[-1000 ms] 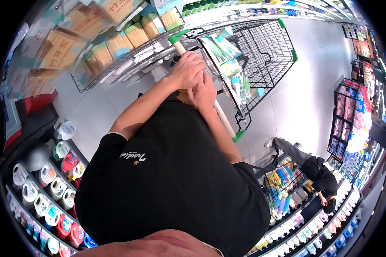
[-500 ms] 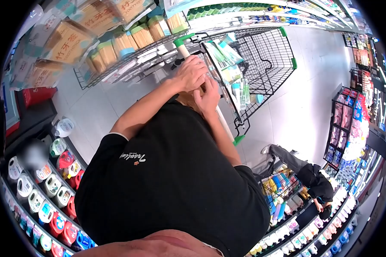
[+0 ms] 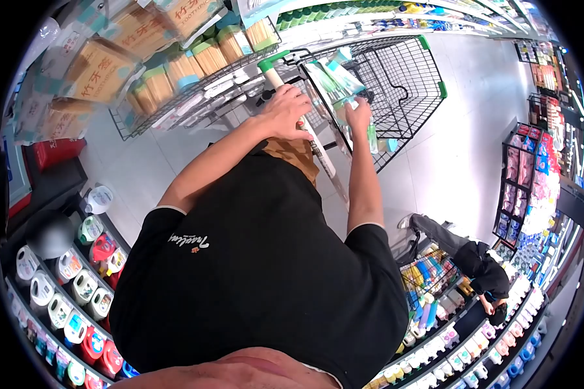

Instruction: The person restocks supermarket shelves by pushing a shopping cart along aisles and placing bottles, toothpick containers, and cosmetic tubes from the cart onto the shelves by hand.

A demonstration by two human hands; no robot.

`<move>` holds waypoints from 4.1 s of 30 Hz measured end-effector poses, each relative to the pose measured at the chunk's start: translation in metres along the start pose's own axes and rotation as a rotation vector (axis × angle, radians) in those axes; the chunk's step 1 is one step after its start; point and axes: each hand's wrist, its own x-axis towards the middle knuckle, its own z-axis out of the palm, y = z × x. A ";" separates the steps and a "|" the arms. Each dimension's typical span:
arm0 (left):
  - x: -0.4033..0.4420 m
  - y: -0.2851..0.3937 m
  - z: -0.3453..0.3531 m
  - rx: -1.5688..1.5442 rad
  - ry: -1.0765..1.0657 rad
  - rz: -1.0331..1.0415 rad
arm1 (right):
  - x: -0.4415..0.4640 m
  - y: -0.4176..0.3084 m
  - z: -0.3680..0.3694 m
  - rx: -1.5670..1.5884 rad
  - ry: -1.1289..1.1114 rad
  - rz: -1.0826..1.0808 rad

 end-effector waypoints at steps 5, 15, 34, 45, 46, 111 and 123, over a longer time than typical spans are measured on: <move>0.001 -0.005 0.006 -0.031 0.066 0.027 | 0.014 0.008 0.011 -0.222 -0.344 0.039; 0.001 -0.002 -0.002 0.014 -0.062 -0.035 | 0.023 0.032 0.049 -0.331 -0.270 0.009; -0.001 -0.006 0.006 0.011 0.030 0.007 | 0.007 0.018 0.008 -0.284 -0.408 -0.128; -0.006 -0.004 -0.007 -0.026 -0.011 -0.019 | 0.010 -0.016 0.013 -0.592 -0.374 -0.113; -0.006 -0.003 -0.007 -0.025 -0.012 -0.023 | 0.009 -0.021 0.008 -0.586 -0.408 -0.083; 0.006 0.010 -0.012 -0.091 -0.028 -0.133 | 0.019 0.009 0.001 -0.218 -0.438 -0.248; 0.013 0.026 -0.007 -0.061 -0.049 -0.164 | 0.002 0.032 0.017 0.054 -0.374 -0.130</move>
